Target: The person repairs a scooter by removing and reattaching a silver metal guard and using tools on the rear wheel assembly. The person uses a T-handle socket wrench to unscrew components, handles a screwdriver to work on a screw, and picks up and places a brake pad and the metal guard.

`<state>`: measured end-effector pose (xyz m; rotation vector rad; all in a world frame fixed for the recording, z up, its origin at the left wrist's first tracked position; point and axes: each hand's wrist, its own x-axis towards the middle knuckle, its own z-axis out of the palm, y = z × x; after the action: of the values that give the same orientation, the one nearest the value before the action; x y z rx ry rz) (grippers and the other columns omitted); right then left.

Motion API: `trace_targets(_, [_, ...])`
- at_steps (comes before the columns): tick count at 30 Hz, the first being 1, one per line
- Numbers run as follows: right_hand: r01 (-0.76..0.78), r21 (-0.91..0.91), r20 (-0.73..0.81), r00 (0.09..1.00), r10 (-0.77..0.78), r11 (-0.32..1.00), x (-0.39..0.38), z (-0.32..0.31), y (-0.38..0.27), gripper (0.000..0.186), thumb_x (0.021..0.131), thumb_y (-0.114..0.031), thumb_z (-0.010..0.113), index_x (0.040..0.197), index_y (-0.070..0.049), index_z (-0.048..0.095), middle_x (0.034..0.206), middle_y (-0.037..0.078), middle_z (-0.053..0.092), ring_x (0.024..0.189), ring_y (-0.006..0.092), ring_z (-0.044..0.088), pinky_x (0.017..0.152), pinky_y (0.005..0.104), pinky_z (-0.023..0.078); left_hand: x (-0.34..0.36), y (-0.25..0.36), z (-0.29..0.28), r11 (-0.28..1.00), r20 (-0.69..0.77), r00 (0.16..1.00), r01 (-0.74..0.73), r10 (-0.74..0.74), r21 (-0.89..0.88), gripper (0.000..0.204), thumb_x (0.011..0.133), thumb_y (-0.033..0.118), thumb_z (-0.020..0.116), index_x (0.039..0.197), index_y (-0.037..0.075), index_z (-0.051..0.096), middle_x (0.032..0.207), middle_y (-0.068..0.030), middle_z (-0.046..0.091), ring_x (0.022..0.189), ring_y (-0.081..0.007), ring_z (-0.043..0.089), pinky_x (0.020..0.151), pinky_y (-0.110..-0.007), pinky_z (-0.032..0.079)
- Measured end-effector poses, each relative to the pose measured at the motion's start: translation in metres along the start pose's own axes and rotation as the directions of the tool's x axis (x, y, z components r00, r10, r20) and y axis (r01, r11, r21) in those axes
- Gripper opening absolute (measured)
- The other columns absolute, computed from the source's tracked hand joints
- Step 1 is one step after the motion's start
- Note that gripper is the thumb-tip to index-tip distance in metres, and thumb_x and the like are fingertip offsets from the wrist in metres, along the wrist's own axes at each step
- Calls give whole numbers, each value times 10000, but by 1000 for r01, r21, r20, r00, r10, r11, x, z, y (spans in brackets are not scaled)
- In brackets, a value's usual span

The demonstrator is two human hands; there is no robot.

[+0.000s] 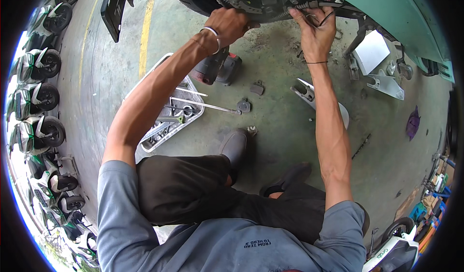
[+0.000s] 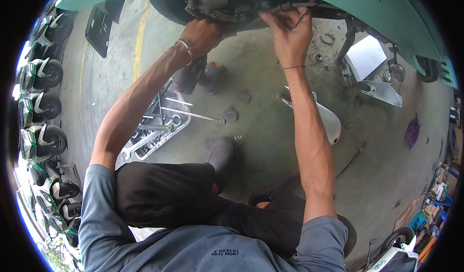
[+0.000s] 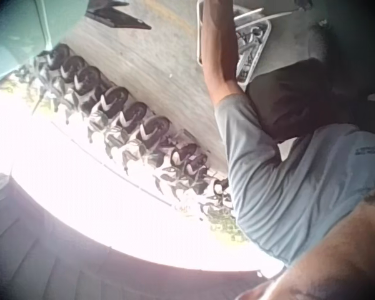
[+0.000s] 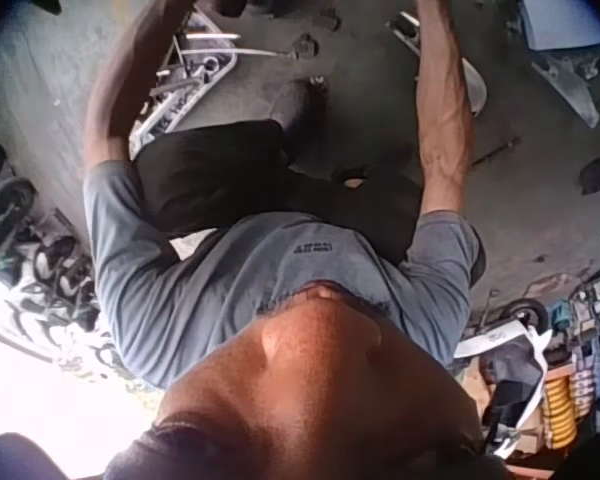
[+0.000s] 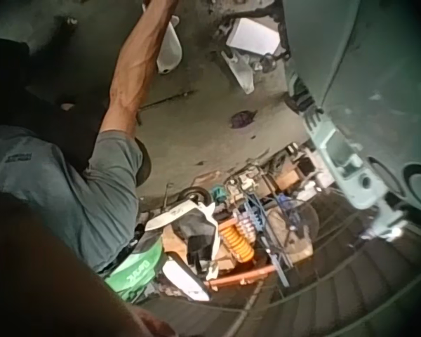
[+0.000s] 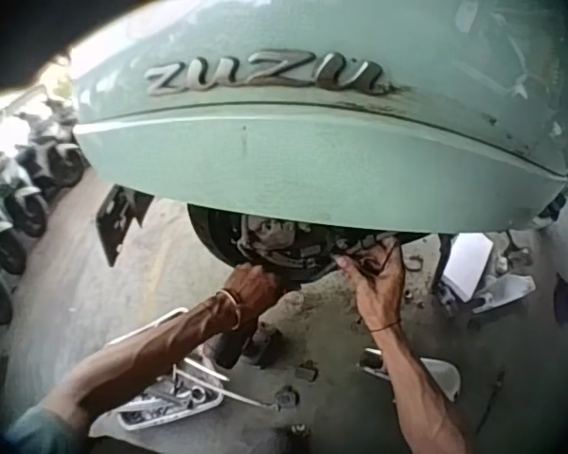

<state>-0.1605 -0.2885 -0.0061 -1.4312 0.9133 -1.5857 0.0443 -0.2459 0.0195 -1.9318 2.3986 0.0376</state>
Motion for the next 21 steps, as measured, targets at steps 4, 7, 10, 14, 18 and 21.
trace_targets(4, [-9, -95, -8, 1000, 8, 995, 1, 2, 0, 515, 715, -111, 846, 1043, 27, 474, 846, 100, 673, 814, 138, 645, 755, 263, 511, -10, -9, 18, 990, -228, 973, -54, 22, -134, 478, 946, 507, 499, 819, 106, 724, 643, -152, 653, 636, -329, 662, 626, -424, 534])
trace_targets(7, [-27, -10, -23, 999, 27, 1000, 1, 4, -1, 505, 713, -112, 848, 1028, 20, 476, 842, 95, 676, 786, 139, 642, 747, 262, 505, -8, -8, 22, 980, -212, 976, 0, -43, -197, 462, 914, 580, 509, 932, 183, 745, 651, -119, 667, 650, -307, 670, 648, -410, 539])
trace_targets(10, [-23, -11, -17, 1000, 22, 1000, 0, 3, 0, 494, 716, -107, 844, 1031, 16, 485, 833, 90, 677, 782, 143, 646, 744, 262, 504, -4, -9, 20, 935, -123, 988, 47, -96, -351, 439, 881, 611, 544, 1005, 239, 742, 674, -92, 684, 673, -291, 680, 681, -389, 544])
trace_targets(14, [-46, 1, -34, 998, 46, 999, 0, 6, -1, 475, 718, -78, 835, 1043, 10, 501, 834, 90, 681, 794, 145, 649, 751, 264, 503, 5, -10, 14, 854, 129, 983, 177, -130, -488, 437, 861, 626, 564, 1059, 273, 728, 746, -55, 713, 740, -275, 693, 729, -372, 546])
trace_targets(18, [-84, 62, -44, 995, 87, 995, -3, 10, 3, 456, 716, -53, 829, 1041, 2, 513, 841, 87, 684, 794, 141, 649, 759, 261, 499, 11, -4, 10, 908, 87, 989, 143, -118, -395, 345, 883, 517, 584, 1062, 259, 727, 834, -85, 720, 803, -284, 697, 759, -385, 548])
trace_targets(21, [-102, 86, -49, 993, 106, 991, -4, 10, 2, 451, 714, -47, 829, 1038, -2, 519, 841, 85, 687, 795, 139, 648, 763, 260, 497, 14, 1, 16, 933, 38, 980, 197, -195, -300, 293, 876, 448, 594, 1055, 258, 727, 872, -109, 716, 826, -305, 690, 764, -408, 545])
